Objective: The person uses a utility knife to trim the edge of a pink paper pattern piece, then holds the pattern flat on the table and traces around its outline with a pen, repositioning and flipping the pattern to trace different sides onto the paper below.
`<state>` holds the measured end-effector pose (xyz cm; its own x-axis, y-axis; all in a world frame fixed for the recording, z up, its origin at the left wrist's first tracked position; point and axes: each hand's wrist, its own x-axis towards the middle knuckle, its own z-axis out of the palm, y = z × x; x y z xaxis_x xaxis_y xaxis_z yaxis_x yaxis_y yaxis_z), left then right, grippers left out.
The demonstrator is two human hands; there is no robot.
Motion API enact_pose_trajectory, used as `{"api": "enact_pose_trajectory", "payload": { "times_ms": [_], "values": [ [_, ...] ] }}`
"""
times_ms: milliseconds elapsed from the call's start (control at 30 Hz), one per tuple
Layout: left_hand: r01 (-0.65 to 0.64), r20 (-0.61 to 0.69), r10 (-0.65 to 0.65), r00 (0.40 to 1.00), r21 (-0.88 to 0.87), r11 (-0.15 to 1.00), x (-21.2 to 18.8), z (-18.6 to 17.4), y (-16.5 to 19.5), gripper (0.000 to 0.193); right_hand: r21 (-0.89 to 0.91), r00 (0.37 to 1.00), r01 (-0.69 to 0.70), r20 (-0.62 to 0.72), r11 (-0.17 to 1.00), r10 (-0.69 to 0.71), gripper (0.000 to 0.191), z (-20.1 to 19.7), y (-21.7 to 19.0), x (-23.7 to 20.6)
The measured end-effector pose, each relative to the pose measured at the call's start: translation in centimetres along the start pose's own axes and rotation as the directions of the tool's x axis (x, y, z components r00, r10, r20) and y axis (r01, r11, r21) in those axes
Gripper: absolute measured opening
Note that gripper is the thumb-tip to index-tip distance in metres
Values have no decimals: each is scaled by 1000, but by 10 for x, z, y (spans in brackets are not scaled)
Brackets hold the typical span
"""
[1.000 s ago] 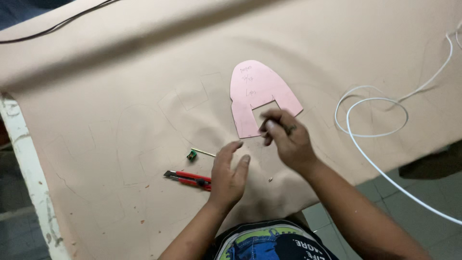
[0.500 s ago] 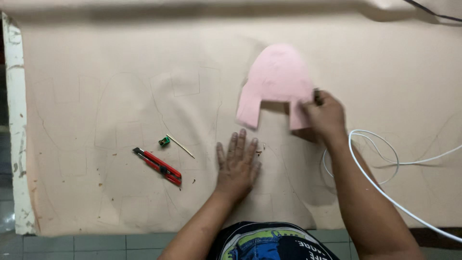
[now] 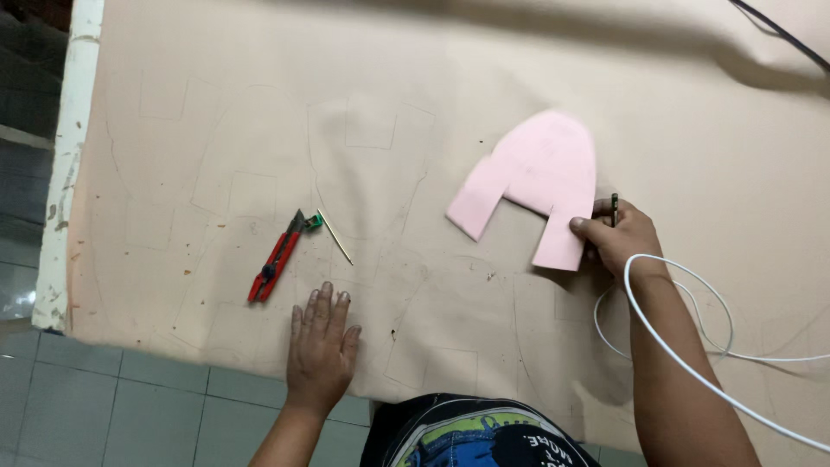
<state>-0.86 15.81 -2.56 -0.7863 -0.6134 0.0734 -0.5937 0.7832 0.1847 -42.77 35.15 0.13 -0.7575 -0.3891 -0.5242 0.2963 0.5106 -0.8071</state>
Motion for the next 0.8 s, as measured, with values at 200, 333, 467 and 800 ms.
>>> {"api": "enact_pose_trajectory", "payload": {
  "times_ms": [200,333,467,800],
  "values": [
    [-12,-207,-17,978,-136,991,30,9,33,36,-258,999,39,-8,965,-42,27,15,-21,-13],
    [-61,-293,-17,956,-254,965,78,15,48,25,-408,996,73,-22,910,-90,29,37,-33,-11],
    [30,-190,-107,976,-368,929,110,19,58,36,-492,995,87,3,866,-98,26,56,-40,-4],
    [121,-126,-204,971,-474,872,121,25,56,44,-474,994,107,83,874,-77,27,65,-41,-4]
  ]
}}
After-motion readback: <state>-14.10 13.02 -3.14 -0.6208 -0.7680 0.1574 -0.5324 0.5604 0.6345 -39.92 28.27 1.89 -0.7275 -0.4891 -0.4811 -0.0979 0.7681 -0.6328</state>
